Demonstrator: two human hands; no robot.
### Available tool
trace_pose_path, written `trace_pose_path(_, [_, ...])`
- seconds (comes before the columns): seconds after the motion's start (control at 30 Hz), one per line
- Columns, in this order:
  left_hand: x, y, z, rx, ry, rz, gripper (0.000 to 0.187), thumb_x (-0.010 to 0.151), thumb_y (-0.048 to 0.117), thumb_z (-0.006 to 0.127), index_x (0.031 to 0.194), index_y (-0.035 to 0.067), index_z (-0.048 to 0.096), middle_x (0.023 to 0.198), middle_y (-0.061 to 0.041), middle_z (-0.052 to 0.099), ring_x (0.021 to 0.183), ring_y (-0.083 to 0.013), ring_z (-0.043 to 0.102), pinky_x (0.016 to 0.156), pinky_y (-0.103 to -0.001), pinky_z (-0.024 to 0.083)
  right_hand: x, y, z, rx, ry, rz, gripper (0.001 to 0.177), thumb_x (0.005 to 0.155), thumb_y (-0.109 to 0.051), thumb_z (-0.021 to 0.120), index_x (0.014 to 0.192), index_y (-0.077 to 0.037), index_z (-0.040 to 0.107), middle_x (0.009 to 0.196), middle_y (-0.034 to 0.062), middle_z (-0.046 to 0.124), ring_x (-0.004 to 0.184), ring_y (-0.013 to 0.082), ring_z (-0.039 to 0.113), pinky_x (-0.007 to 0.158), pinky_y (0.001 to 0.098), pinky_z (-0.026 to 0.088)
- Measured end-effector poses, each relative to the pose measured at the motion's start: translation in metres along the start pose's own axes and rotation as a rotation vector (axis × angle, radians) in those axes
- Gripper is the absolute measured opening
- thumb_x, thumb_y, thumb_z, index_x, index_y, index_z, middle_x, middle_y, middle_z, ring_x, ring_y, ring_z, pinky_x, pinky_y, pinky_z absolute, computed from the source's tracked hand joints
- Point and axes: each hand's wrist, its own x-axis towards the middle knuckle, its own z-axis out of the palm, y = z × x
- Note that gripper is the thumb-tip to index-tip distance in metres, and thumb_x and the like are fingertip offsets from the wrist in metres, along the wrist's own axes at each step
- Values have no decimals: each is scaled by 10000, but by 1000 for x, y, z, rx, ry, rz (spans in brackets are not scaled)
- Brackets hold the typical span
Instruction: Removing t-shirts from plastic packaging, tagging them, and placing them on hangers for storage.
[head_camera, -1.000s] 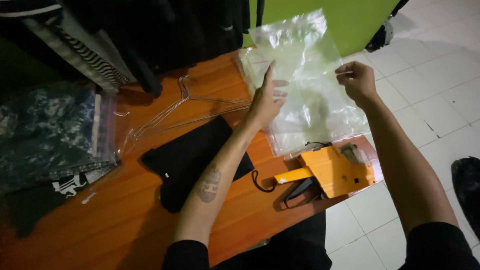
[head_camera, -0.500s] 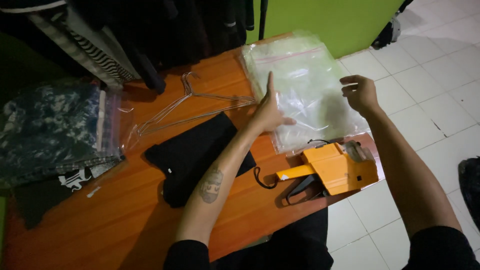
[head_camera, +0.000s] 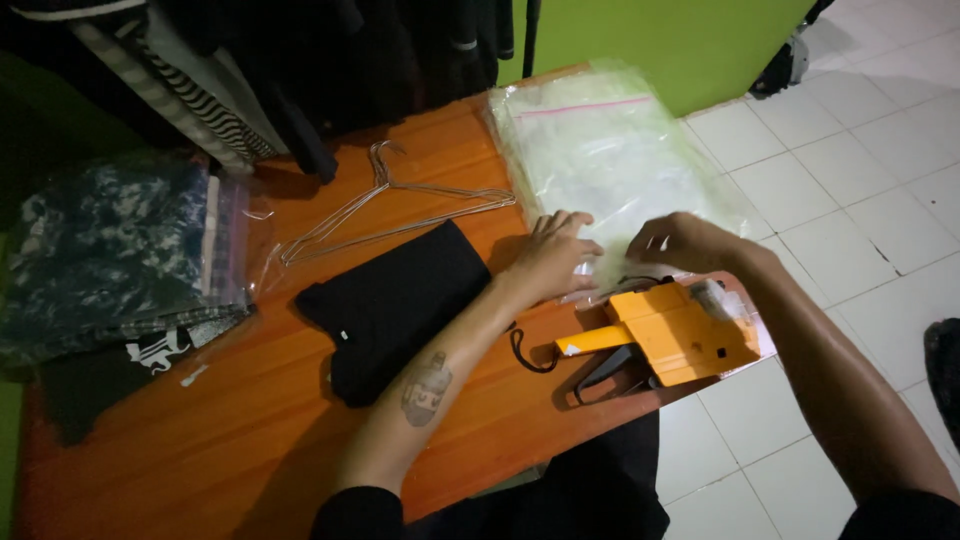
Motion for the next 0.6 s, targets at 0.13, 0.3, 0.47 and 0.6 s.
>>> trace_pose_path(0.13, [2,-12,20,-1,-27,-17,464,765,357,866,1176,161,775,1475,-174,510,1370,-326,435,1176,-530,313,-19,-42,4,-86,-117,-7,192,891,-206,745,1065,-143,798,1050,48,802,913,154,742,854,338,585])
trace_pose_path(0.3, [3,-14,25,-24,-88,-84,471,786,325,833,1219,160,749,1526,-184,444,1427,-360,351,1209,-575,202,-18,-35,9,4,-188,-150,164,838,-207,792,939,-79,805,921,41,797,857,159,712,806,325,587])
trace_pose_path(0.47, [0,-6,19,5,-150,-92,425,799,257,778,1220,199,760,1588,-156,390,1462,-355,313,1222,-591,147,-19,-39,1,48,-200,-128,169,843,-178,745,980,-83,773,900,45,802,849,153,720,794,333,574])
trace_pose_path(0.6, [-8,1,8,-20,-196,-29,395,826,316,760,1207,211,773,1586,-109,463,1480,-310,378,1280,-515,200,-23,-50,-2,-38,-165,88,177,925,-225,718,1034,-96,771,875,81,798,828,194,708,784,362,578])
